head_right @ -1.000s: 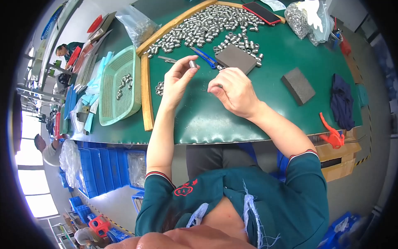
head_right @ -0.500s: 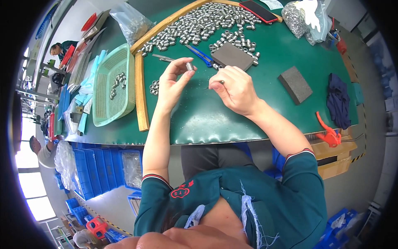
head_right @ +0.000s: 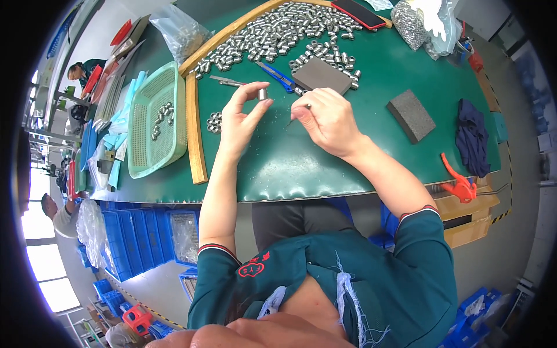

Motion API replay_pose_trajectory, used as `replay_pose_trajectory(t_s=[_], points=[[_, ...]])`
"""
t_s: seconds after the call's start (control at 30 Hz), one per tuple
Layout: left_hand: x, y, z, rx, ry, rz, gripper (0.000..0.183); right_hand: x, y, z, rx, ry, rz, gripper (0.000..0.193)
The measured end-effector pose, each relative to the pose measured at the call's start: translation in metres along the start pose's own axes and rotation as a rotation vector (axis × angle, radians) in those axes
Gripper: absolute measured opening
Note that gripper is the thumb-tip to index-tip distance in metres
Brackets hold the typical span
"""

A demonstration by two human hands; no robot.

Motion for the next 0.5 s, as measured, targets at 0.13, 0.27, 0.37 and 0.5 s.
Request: replay_pose_trajectory(t_s=[0.13, 0.27, 0.37, 0.5], points=[[-0.002, 0.001, 0.005, -0.16, -0.332, 0.032, 0.034, 0.012, -0.001, 0.002, 0.055, -0.052, 0.134, 0.025], [-0.004, 0.001, 0.0, -0.019, -0.297, -0.014, 0.034, 0.021, 0.0, 0.003, 0.17, -0.066, 0.271, 0.025], [-0.009, 0.0, -0.004, 0.173, -0.012, -0.091, 0.033, 0.023, 0.001, 0.004, 0.178, -0.076, 0.303, 0.024], [-0.012, 0.0, -0.011, 0.14, 0.1, -0.099, 0.034, 0.021, 0.001, 0.006, 0.14, -0.074, 0.309, 0.023]])
Point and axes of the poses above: each hand's wrist, its own y-axis away from the middle knuckle, its own x-axis out of the back of the hand, z = x × y, the point moved 4 cm from there along -y, towards the middle knuckle, and after that the axes turned 6 degrees about x, right-handed, at the moved point
